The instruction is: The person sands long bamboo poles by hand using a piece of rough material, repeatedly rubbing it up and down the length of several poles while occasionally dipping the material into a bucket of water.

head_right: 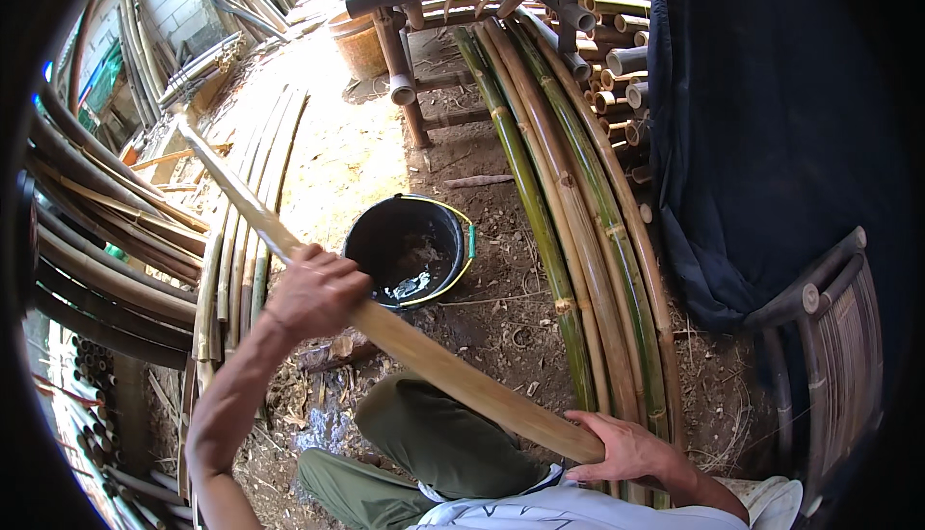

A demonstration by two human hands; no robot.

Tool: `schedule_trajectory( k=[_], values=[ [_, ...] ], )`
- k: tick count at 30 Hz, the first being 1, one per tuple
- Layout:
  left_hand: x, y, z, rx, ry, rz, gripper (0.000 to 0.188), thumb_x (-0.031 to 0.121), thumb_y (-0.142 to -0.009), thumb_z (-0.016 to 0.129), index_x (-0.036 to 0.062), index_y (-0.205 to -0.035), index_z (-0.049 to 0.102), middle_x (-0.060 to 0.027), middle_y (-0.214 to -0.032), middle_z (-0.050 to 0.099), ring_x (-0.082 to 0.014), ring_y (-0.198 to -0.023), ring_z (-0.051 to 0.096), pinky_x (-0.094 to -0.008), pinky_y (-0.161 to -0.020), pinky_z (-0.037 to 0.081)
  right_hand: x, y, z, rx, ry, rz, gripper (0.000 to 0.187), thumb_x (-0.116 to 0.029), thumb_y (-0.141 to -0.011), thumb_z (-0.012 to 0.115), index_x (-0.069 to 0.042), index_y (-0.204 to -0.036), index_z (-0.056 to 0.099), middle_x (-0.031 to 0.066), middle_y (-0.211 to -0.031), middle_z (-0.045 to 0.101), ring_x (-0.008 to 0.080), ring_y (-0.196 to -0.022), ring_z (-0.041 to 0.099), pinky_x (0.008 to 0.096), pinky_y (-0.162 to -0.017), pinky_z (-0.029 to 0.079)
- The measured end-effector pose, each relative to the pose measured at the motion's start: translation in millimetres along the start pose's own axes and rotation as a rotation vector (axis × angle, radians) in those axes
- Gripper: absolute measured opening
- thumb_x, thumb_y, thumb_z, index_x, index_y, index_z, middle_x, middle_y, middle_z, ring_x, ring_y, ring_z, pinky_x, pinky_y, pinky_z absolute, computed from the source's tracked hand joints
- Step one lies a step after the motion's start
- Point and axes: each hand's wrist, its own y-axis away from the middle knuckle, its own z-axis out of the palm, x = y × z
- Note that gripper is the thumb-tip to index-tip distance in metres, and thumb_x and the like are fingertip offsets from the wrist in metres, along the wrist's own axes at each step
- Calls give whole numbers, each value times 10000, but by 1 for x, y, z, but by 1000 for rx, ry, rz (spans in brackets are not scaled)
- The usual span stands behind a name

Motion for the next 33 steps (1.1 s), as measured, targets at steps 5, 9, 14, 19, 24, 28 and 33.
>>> schedule_trajectory(
  k=[5,9,14,19,24,28,33],
  values=[
    [78,-77,38,-154,91,159,308,189,-724,724,175,-1024,655,-6,-933,662,-200,-966,653,-395,-907,438,-19,-25,21,228,44,35,984,-457,-794,819,-31,-1531,326,254,-1529,404,381,-1374,474,438,-1123,403],
    [69,-96,24,16,143,223,328,188,-700,730,160,-1019,658,-17,-986,626,-200,-1053,614,-441,-1019,391,-12,-27,28,415,-21,-30,851,-369,-849,790,-32,-1505,366,258,-1408,540,419,-1291,548,444,-1064,456],
    [44,-82,13,204,96,37,611,282,-705,803,141,-1272,625,-109,-1332,522,-281,-1343,461,-563,-1204,254,-30,-32,30,211,-500,29,699,-258,-883,792,28,-1416,441,97,-926,666,154,-716,673,302,-671,549],
    [46,-61,11,243,295,5,678,231,-713,817,127,-1329,553,-145,-1397,471,-349,-1336,448,-482,-1163,345,33,8,53,323,-611,118,604,-197,-879,789,22,-1355,487,44,-827,634,83,-619,621,258,-575,516],
    [1,-10,64,107,449,-201,567,215,-755,811,118,-1264,580,-154,-1369,478,-365,-1288,487,-460,-1073,447,102,33,103,524,-327,154,576,-261,-811,811,47,-1230,566,118,-916,686,172,-773,676,326,-702,544],
    [-27,62,116,60,576,-397,495,188,-764,813,100,-1200,595,-158,-1305,507,-367,-1254,511,-459,-1069,446,124,29,117,644,-262,148,531,-231,-805,794,45,-1202,575,162,-941,690,218,-808,686,355,-726,543],
    [-37,182,146,-27,639,-744,392,163,-763,799,67,-1104,631,-145,-1250,520,-351,-1224,526,-444,-1060,453,130,-20,91,820,-175,162,537,-204,-783,785,53,-1206,576,239,-1016,669,385,-959,672,426,-863,535]
  ],
)
